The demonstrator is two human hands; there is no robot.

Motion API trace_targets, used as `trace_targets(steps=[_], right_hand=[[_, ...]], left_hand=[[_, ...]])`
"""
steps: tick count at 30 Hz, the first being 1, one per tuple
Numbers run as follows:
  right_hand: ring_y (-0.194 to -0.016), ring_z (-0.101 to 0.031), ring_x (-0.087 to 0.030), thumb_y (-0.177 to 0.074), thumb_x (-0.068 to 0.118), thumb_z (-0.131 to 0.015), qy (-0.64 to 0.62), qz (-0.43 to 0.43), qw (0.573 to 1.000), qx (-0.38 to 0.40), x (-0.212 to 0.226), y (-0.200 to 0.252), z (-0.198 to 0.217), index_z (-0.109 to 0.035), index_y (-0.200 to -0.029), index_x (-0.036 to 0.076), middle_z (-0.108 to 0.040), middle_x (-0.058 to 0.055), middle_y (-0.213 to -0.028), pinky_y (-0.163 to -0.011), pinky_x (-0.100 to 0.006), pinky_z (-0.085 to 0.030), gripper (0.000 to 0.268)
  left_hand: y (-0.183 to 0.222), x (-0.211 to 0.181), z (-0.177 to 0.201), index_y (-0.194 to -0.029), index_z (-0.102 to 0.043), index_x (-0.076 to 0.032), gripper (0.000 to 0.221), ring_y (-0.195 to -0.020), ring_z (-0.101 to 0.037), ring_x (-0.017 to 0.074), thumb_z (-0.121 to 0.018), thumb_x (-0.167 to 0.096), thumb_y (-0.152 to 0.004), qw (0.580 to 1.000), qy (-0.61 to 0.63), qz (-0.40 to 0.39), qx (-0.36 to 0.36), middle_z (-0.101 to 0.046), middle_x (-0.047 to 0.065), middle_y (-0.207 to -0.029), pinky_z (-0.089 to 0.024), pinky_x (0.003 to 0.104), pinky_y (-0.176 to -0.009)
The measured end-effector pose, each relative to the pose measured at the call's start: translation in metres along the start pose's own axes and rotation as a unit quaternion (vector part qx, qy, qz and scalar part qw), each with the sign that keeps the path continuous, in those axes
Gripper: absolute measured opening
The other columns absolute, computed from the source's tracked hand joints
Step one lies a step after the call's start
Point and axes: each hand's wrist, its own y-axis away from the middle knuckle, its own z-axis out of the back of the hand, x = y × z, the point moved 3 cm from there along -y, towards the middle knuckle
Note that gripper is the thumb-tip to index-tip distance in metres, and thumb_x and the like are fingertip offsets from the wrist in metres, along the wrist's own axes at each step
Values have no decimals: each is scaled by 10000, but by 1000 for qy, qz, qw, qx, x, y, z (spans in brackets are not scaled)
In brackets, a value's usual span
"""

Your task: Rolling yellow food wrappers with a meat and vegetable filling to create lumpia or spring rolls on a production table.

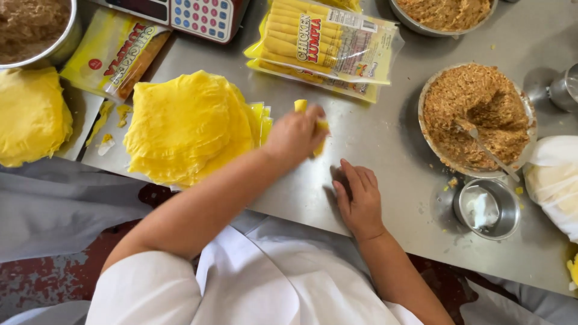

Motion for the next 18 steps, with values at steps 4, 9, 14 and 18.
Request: trace_targets(steps=[4,9,14,18], right_hand=[[-985,-688,-342,-1007,210,-700,34,-2,999,26,4,-4,1,-698,-1292,-42,-718,-169,-1041,-959,-459,-527,380],[-1006,-694,-315,-984,214,-736,36,-13,999,31,3,-4,0,-737,-1221,-20,-726,-145,-1028,-977,-443,-526,333],[-1011,-706,-318,-976,181,-737,34,26,999,19,0,-1,0,-727,-1223,-27,-725,-146,-1075,-996,-459,-537,323],[-1039,-703,-283,-993,143,-710,44,41,998,14,1,2,2,-714,-1253,-16,-719,-125,-1136,-1016,-436,-535,305]], left_hand=[[-71,42,-26,-1055,-577,-264,352,-1025,-681,248,-705,-537,-873,982,-191,10,8,-741,-13,-839,-532,440,-833],[-87,67,-56,-901,-826,-212,346,-1105,-532,263,-831,-535,-776,977,-209,21,35,-716,18,-933,-453,407,-860],[-18,12,-10,-918,-801,-247,223,-1032,-597,241,-777,-449,-826,969,-206,-103,-94,-716,-12,-909,-486,405,-805],[64,5,53,-1040,-752,-165,178,-1092,-607,282,-649,-300,-988,972,-33,-191,-132,-713,32,-1036,-484,397,-812]])
